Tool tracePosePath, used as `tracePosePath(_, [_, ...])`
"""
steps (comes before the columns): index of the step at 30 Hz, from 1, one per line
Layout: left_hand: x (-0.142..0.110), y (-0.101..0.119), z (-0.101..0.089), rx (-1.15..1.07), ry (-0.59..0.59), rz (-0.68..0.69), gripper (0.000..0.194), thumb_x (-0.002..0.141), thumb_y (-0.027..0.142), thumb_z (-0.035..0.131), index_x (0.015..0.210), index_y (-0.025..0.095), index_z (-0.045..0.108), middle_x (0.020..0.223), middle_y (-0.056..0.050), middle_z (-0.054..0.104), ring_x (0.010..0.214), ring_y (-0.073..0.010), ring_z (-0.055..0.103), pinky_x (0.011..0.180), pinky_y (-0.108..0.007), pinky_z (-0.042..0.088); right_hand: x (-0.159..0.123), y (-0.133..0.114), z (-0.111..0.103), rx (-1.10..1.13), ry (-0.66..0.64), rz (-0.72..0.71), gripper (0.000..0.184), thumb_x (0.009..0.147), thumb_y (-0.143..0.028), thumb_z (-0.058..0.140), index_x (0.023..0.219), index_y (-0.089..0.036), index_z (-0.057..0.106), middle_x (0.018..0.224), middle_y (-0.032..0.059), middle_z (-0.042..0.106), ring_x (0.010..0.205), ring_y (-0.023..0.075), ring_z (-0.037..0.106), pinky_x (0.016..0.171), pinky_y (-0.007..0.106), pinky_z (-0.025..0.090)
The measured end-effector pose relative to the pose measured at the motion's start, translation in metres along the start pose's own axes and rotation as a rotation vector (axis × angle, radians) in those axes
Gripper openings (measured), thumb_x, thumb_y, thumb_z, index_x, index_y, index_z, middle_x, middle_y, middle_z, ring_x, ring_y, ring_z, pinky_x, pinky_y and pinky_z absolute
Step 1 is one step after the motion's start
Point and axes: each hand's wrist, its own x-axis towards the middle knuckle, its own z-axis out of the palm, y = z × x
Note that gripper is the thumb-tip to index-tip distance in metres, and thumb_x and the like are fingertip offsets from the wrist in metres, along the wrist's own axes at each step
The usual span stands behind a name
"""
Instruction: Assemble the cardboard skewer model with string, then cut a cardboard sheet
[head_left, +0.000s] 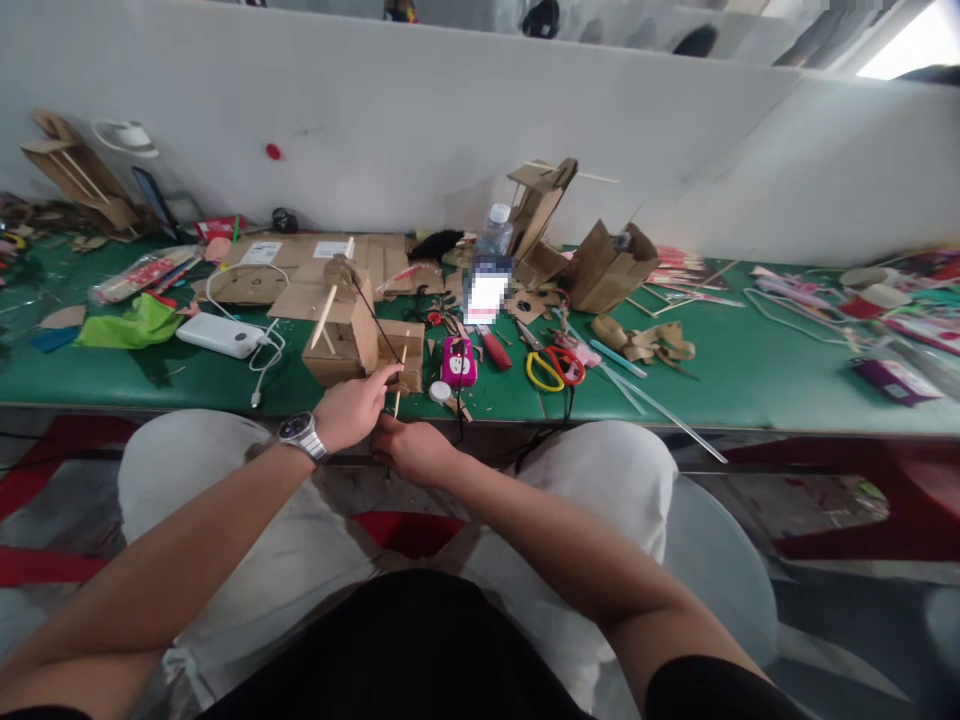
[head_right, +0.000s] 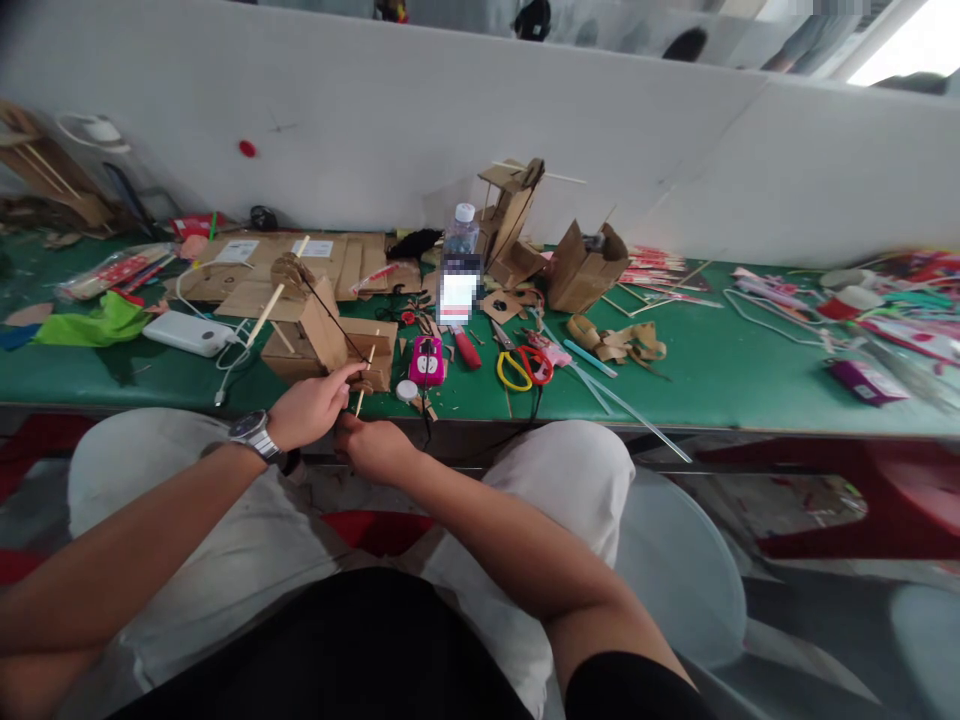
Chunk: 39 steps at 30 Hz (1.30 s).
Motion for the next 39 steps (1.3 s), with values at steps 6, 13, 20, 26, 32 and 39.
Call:
tracePosePath(6, [0.0, -0.002, 0.001, -0.074, 0.043, -0.013, 0.051, 0.105, 0.027, 0.04, 0.155, 0.021, 0.047, 0.095, -0.008, 0.081, 0.087, -0.025, 0.077, 0.082, -0.033, 0.055, 0.002, -0.008, 0.006, 0.04, 0.067, 0.024, 0.027, 0.108, -0.037, 0.051, 0.115, -0.02, 0.071, 0.144, 0.0098, 0.061, 0.08, 0.0147, 0.07, 0.064, 0.026, 0.048])
tracePosePath(13, [-0.002, -0.003, -0.002, -0.203, 0.088, -0.046, 0.046, 0.102, 0.032, 0.046, 0.146, 0.022, 0.056, 0.09, -0.005, 0.082, 0.087, -0.0252, 0.077, 0.08, -0.032, 0.054, -0.005, -0.014, -0.005, 0.08, 0.143, -0.038, 0.028, 0.105, -0.037, 0.053, 0.113, -0.019, 0.072, 0.134, 0.0109, 0.064, 0.076, 0.0142, 0.065, 0.061, 0.027, 0.043])
tracePosePath(20, [0.002, -0.005, -0.003, -0.214, 0.019, -0.069, 0.042, 0.098, 0.033, 0.055, 0.138, 0.022, 0.058, 0.073, 0.002, 0.077, 0.074, -0.0225, 0.074, 0.068, -0.03, 0.047, -0.011, 0.0, -0.027, 0.158, 0.272, -0.134, 0.023, 0.105, -0.03, 0.05, 0.108, -0.019, 0.07, 0.115, 0.008, 0.072, 0.098, 0.0179, 0.067, 0.074, 0.026, 0.045])
tracePosePath(26, [0.008, -0.004, 0.005, -0.107, 0.003, -0.119, 0.038, 0.097, 0.032, 0.058, 0.135, 0.024, 0.055, 0.083, -0.001, 0.079, 0.087, -0.0263, 0.077, 0.071, -0.031, 0.048, -0.01, 0.026, -0.043, 0.331, 0.504, 0.243, 0.022, 0.102, -0.031, 0.053, 0.099, -0.018, 0.071, 0.09, 0.0053, 0.075, 0.08, 0.016, 0.067, 0.073, 0.024, 0.044])
tracePosePath(32, [0.011, 0.001, 0.007, -0.092, 0.003, -0.158, 0.035, 0.1, 0.033, 0.056, 0.134, 0.026, 0.054, 0.086, -0.003, 0.08, 0.089, -0.0278, 0.078, 0.073, -0.032, 0.049, -0.009, 0.051, -0.052, 0.423, 0.594, 0.459, 0.026, 0.097, -0.026, 0.059, 0.12, -0.018, 0.068, 0.092, 0.0033, 0.078, 0.077, 0.0184, 0.069, 0.073, 0.025, 0.048])
tracePosePath(39, [0.011, 0.003, 0.007, -0.152, -0.011, -0.104, 0.039, 0.103, 0.033, 0.051, 0.14, 0.023, 0.05, 0.073, 0.0, 0.078, 0.087, -0.029, 0.079, 0.07, -0.033, 0.049, -0.009, 0.052, -0.057, 0.215, 0.445, 0.468, 0.035, 0.094, -0.012, 0.047, 0.112, -0.019, 0.077, 0.125, 0.0098, 0.073, 0.104, 0.0239, 0.071, 0.092, 0.032, 0.053])
